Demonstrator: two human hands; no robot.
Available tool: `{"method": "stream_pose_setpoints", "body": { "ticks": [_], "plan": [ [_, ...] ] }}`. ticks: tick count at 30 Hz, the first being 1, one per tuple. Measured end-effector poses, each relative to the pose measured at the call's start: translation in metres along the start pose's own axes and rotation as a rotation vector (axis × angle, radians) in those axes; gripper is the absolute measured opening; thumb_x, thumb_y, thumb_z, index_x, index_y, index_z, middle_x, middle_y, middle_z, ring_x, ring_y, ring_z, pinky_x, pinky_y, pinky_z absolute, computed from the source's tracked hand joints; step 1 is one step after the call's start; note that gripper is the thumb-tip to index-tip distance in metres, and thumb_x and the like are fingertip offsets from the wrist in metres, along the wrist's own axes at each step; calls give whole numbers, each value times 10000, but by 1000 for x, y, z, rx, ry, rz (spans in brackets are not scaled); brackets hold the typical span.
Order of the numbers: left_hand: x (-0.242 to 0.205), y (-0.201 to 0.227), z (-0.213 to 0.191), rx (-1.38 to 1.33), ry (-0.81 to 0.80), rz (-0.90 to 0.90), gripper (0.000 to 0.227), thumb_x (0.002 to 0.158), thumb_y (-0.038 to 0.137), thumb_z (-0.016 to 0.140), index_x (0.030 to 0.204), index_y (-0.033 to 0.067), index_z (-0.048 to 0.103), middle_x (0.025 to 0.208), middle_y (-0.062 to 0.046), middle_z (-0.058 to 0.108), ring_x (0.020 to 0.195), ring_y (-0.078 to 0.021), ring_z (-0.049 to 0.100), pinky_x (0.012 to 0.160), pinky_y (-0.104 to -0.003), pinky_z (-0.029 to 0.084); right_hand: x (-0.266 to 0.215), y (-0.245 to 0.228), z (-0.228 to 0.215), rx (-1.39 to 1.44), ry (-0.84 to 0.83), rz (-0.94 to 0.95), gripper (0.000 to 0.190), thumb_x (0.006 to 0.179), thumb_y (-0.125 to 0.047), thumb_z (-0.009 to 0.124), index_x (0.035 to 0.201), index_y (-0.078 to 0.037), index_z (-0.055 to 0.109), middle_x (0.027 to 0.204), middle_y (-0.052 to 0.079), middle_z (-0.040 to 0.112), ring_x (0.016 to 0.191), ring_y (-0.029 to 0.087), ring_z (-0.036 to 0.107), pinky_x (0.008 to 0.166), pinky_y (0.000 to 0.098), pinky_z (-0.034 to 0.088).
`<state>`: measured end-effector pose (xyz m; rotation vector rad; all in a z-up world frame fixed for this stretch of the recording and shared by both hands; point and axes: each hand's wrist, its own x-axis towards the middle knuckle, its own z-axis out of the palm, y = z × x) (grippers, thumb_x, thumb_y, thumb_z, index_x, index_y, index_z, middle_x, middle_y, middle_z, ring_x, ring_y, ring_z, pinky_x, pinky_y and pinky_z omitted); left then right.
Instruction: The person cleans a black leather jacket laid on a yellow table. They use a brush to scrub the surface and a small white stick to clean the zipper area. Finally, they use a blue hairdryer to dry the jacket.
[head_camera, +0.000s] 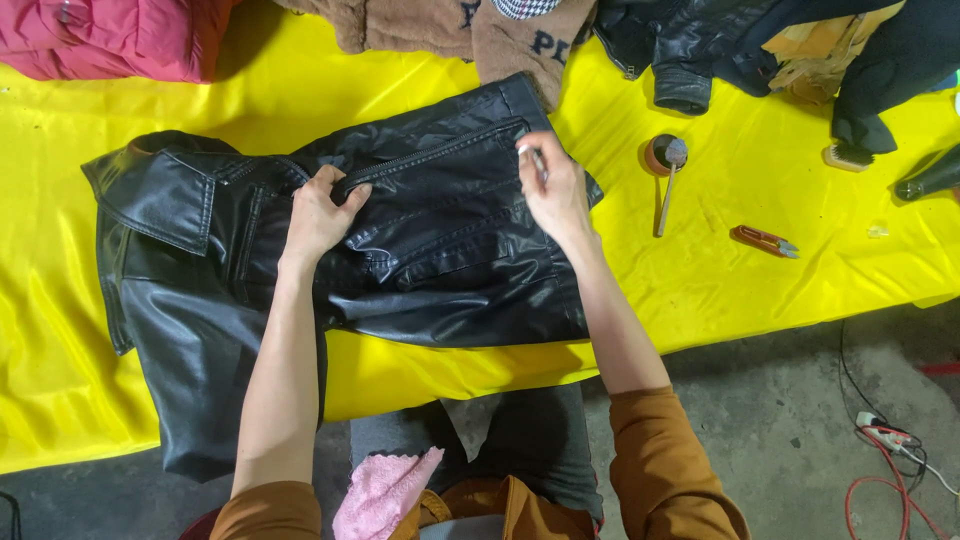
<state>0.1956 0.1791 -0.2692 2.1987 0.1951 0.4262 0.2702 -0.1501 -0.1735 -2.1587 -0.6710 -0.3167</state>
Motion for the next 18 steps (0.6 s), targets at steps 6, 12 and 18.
{"method": "stream_pose_setpoints", "body": {
  "ticks": [6,12,18],
  "plan": [
    [7,-6,5,30,36,-26,260,945,263,801,998,25,712,786,-196,676,722,-353,727,608,-366,549,24,10,11,-135,-83,-3,130,1022,-259,605,1124,-211,669,787,121,748,753,358,756,676,457,599],
    [-4,16,-3,-29,-28,-114,299,979,343,755,1050,53,734,894,-194,717,893,-396,737,727,-417,578,32,3,26,-55,-31,82,178,1039,-246,532,1163,-228,658,721,60,740,758,320,764,717,445,611],
    [-9,50,-22,-193,-129,-181,503,897,430,828,1226,69,708,1153,-241,687,1135,-447,659,952,-494,536,11,20,54,27,-116,-12,190,1042,-147,531,1156,-150,683,747,71,759,721,290,752,724,392,604]
  ]
}}
